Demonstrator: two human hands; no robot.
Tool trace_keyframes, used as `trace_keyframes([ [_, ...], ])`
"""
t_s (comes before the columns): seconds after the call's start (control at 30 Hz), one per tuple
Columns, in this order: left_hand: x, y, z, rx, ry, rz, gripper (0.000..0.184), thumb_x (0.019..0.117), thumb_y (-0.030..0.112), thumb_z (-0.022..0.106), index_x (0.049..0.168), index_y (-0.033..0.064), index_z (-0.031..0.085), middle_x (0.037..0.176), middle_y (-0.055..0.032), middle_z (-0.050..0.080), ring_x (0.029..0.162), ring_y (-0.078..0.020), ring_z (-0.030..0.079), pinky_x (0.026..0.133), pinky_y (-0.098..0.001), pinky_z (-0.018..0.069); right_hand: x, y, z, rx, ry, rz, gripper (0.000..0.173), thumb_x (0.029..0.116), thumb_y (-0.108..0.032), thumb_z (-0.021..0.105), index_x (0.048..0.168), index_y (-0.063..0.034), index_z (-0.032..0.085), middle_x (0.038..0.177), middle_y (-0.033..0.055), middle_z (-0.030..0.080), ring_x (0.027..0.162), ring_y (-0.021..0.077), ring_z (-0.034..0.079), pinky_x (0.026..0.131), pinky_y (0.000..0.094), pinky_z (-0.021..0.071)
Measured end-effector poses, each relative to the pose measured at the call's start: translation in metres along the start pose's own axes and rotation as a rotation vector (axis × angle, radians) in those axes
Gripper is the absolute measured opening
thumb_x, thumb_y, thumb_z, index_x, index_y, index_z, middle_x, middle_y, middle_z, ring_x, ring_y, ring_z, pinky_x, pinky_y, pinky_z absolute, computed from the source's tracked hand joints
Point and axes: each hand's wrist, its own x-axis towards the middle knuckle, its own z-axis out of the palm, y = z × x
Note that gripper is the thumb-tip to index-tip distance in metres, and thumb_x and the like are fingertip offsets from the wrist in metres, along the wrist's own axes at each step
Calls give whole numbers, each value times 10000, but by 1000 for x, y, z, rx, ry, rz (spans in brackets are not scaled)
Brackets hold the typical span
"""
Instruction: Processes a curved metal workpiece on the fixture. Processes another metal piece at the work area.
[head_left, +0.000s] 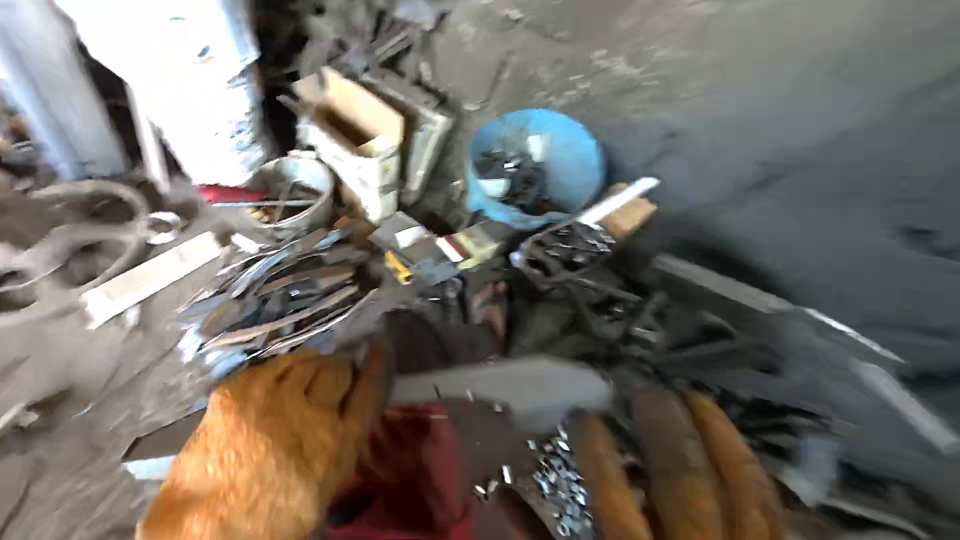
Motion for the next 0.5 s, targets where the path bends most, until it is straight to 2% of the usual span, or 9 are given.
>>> trace_keyframes([
  [0.07, 38, 35, -6, -84, -25, 234, 364, 1045, 176, 520, 1390, 168, 636, 912, -102, 732, 805, -307, 719, 718, -485, 599, -9, 17, 0, -108, -78, 85, 708, 887, -552, 708, 1475, -187, 565, 1475, 222, 558, 1368, 442, 517, 1119, 653, 395],
  [0.1, 54, 49, -6, -124, -46, 316, 375, 1051, 168, 526, 1415, 163, 610, 965, -108, 744, 838, -305, 728, 781, -494, 603, -19, 28, 2, -148, -117, 145, 641, 898, -506, 703, 1443, -185, 596, 1380, 149, 654, 1255, 367, 629, 1038, 593, 490],
  [0.13, 69, 60, -3, -168, -67, 372, 380, 1056, 200, 529, 1429, 163, 596, 1035, -111, 751, 886, -304, 734, 836, -502, 598, -30, 39, 2, -166, -157, 210, 614, 897, -470, 714, 1425, -172, 614, 1274, 103, 719, 1146, 321, 691, 961, 555, 541],
  [0.2, 95, 73, 8, -275, -172, 402, 506, 1043, 455, 524, 1462, 176, 572, 1199, -127, 732, 1036, -327, 725, 906, -542, 576, -56, 60, 4, -174, -188, 325, 571, 875, -412, 743, 1382, -165, 651, 1060, 87, 767, 942, 305, 732, 816, 539, 577],
  [0.27, 124, 78, 23, -325, -372, 375, 840, 895, 734, 571, 1527, 185, 504, 1359, -170, 662, 1181, -388, 670, 955, -622, 538, -78, 83, 7, -175, -230, 425, 568, 856, -412, 756, 1365, -179, 662, 1012, 84, 771, 904, 306, 738, 776, 538, 586],
  [0.3, 136, 81, 35, -329, -457, 369, 938, 826, 771, 629, 1545, 189, 476, 1396, -181, 635, 1206, -413, 650, 953, -652, 526, -86, 96, 9, -156, -270, 463, 584, 850, -425, 757, 1374, -185, 656, 1026, 85, 772, 917, 309, 740, 776, 544, 589],
  [0.37, 156, 93, 65, -304, -540, 381, 939, 796, 676, 741, 1551, 189, 468, 1351, -191, 655, 1173, -434, 657, 907, -673, 530, -97, 122, 19, -113, -331, 527, 631, 843, -458, 754, 1406, -198, 635, 1072, 91, 768, 965, 318, 735, 800, 562, 587],
  [0.4, 163, 102, 82, -277, -510, 383, 895, 787, 606, 779, 1532, 200, 500, 1270, -173, 696, 1108, -417, 687, 843, -662, 553, -99, 134, 26, -100, -349, 544, 648, 841, -468, 752, 1418, -203, 624, 1090, 93, 765, 982, 321, 732, 810, 566, 585],
  [0.5, 185, 130, 127, -242, -462, 353, 776, 755, 476, 823, 1453, 227, 593, 1128, -139, 737, 1007, -398, 709, 755, -670, 549, -105, 170, 67, -130, -288, 545, 660, 854, -565, 702, 1413, -223, 631, 1123, 52, 764, 1000, 280, 733, 824, 535, 593],
])
